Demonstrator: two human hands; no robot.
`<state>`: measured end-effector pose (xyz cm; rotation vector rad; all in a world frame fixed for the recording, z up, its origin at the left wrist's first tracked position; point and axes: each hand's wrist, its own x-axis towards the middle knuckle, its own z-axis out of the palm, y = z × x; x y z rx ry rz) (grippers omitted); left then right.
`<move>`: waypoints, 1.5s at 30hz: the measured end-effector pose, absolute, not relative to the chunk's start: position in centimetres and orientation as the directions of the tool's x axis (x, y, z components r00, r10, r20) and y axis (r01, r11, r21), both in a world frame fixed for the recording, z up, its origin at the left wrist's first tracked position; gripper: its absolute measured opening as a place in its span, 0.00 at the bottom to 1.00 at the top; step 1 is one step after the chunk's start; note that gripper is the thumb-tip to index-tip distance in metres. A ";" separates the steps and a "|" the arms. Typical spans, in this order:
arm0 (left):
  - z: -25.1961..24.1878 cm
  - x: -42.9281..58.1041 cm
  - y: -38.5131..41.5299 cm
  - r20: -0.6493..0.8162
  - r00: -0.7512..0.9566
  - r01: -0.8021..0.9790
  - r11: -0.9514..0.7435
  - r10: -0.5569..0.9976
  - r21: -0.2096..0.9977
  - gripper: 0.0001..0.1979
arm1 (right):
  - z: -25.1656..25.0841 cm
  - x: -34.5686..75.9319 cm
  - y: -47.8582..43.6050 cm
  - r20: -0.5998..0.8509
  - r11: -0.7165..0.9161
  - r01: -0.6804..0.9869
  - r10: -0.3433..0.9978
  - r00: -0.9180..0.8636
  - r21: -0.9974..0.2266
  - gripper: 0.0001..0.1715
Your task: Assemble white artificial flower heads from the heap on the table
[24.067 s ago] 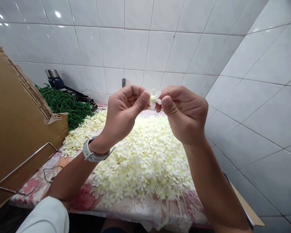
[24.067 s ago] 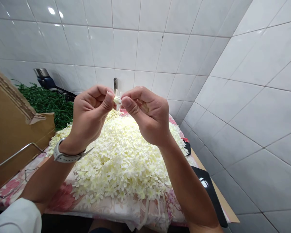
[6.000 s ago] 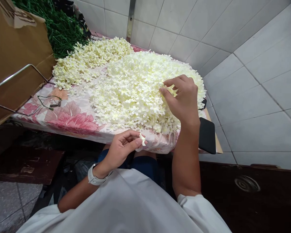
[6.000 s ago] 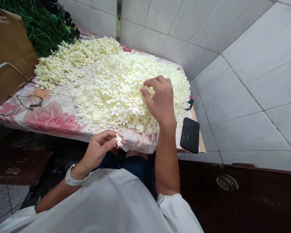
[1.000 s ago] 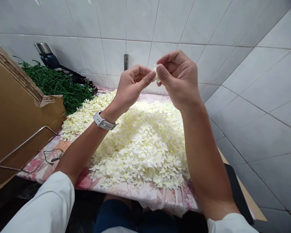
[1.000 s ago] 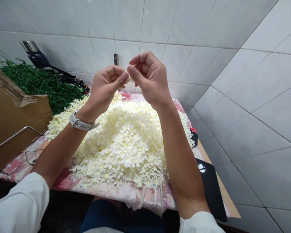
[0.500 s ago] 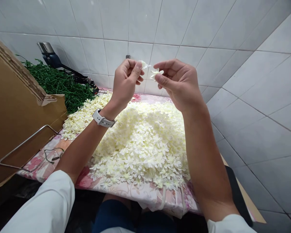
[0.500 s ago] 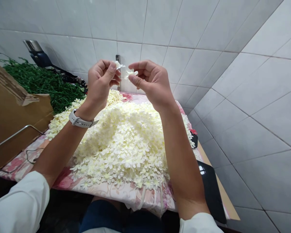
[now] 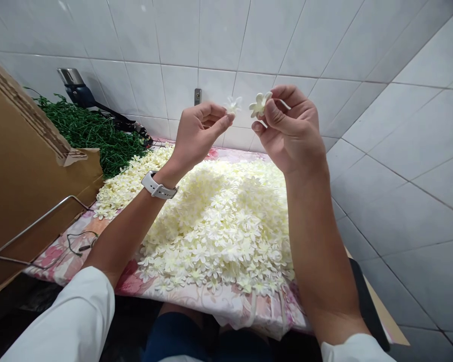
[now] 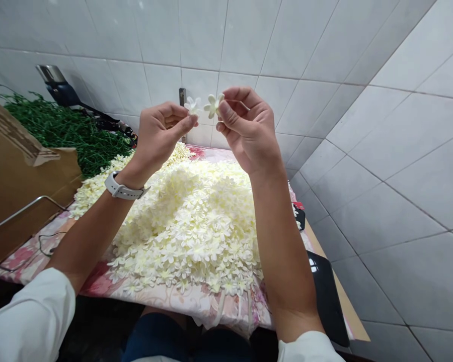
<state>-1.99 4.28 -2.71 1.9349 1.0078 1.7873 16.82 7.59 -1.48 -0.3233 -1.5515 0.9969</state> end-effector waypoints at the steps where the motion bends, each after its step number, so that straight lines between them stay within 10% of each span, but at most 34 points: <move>1: -2.8 -2.3 4.4 0.725 -0.008 0.312 -0.687 0.689 0.656 0.13 | -1.5 16.9 7.7 0.670 0.603 -0.296 0.695 -0.260 -0.740 0.22; 7: -2.9 -3.1 4.4 0.690 0.063 0.525 -0.612 0.721 0.592 0.18 | -1.6 16.4 7.5 0.675 0.626 -0.251 0.687 -0.269 -0.738 0.20; 18: -2.0 -0.2 1.9 0.709 0.069 0.019 -0.711 0.702 0.702 0.17 | -1.5 15.0 6.2 0.694 0.637 -0.276 0.656 -0.295 -0.719 0.19; 45: -2.7 -2.2 3.7 0.655 0.041 0.339 -0.627 0.754 0.701 0.16 | -1.9 15.5 7.3 0.748 0.727 -0.181 0.652 -0.124 -0.663 0.20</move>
